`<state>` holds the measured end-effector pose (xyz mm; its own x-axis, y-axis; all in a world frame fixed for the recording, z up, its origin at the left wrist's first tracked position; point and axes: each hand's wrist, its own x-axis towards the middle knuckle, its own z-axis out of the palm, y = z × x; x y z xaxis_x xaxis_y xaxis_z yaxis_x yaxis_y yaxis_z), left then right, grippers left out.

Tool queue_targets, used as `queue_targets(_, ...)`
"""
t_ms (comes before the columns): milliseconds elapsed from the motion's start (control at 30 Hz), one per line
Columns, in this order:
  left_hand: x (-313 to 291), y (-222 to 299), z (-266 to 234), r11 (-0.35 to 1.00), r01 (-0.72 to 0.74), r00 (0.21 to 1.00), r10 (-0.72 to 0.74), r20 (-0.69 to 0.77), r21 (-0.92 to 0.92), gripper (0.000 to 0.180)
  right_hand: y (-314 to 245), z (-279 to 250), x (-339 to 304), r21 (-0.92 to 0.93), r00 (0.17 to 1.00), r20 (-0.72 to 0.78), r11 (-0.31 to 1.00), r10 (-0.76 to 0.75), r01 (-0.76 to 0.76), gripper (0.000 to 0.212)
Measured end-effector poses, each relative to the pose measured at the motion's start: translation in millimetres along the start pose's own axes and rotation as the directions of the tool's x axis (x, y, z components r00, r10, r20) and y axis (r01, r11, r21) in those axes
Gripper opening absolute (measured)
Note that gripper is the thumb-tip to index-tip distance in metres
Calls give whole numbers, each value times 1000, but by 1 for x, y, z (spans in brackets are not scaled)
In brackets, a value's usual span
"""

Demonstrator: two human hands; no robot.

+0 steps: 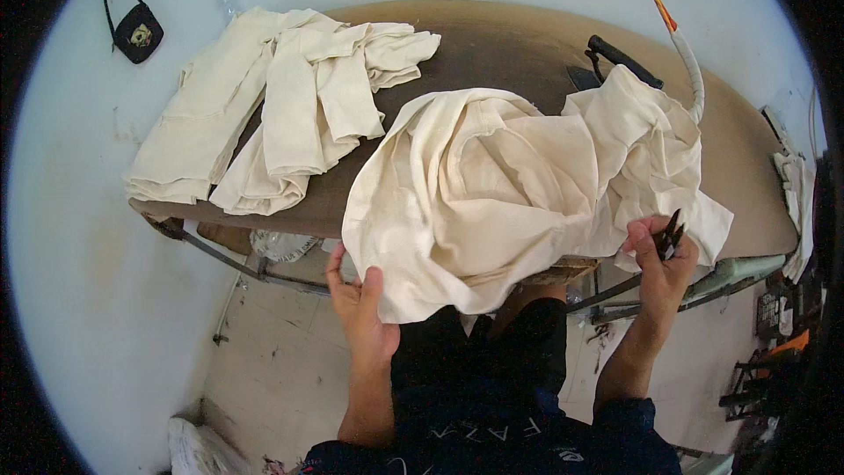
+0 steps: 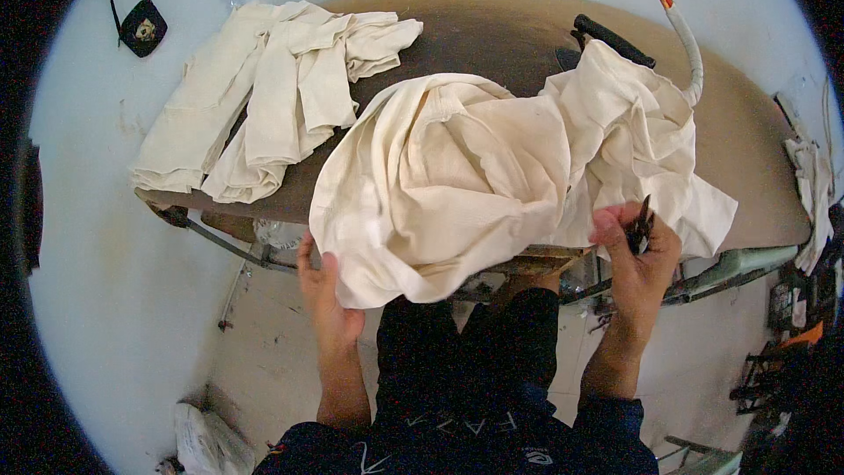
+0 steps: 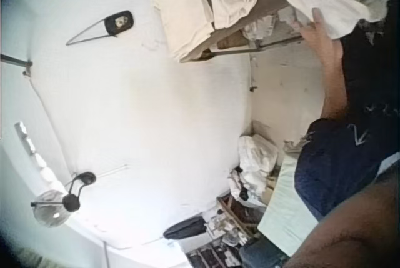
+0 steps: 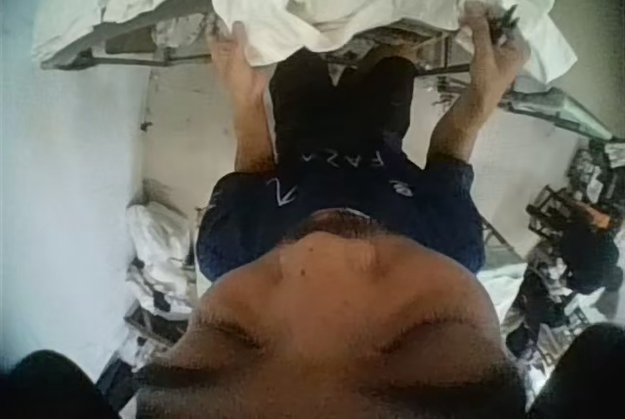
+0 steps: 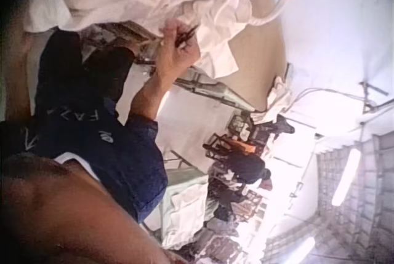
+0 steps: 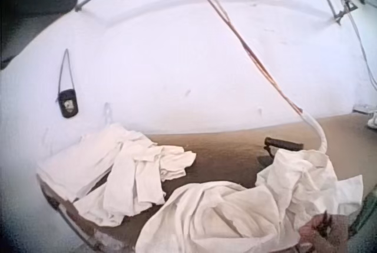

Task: The person uses small scissors to trim loose threads from a white garment on an ironing board. The garment is repeatedly repositioned and turned over to access different areas for trimming.

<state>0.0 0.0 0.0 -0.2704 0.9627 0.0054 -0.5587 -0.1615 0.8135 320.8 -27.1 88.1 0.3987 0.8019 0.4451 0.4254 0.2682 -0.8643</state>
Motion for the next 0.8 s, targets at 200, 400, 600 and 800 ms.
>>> queue_targets(200,-9,11,3,963,-199,921,247,301,-183,40,-17,29,-43,-146,908,203,905,-367,399,13)
queue_targets(400,-18,51,56,770,-499,798,229,557,398,42,-54,92,-40,-27,734,349,777,-582,629,42)
queue_targets(600,51,75,100,274,-907,404,346,847,320,17,-55,52,2,253,906,401,967,-138,35,17)
queue_targets(800,92,87,105,567,-746,470,77,879,349,32,-32,45,36,596,982,175,786,73,-165,20)
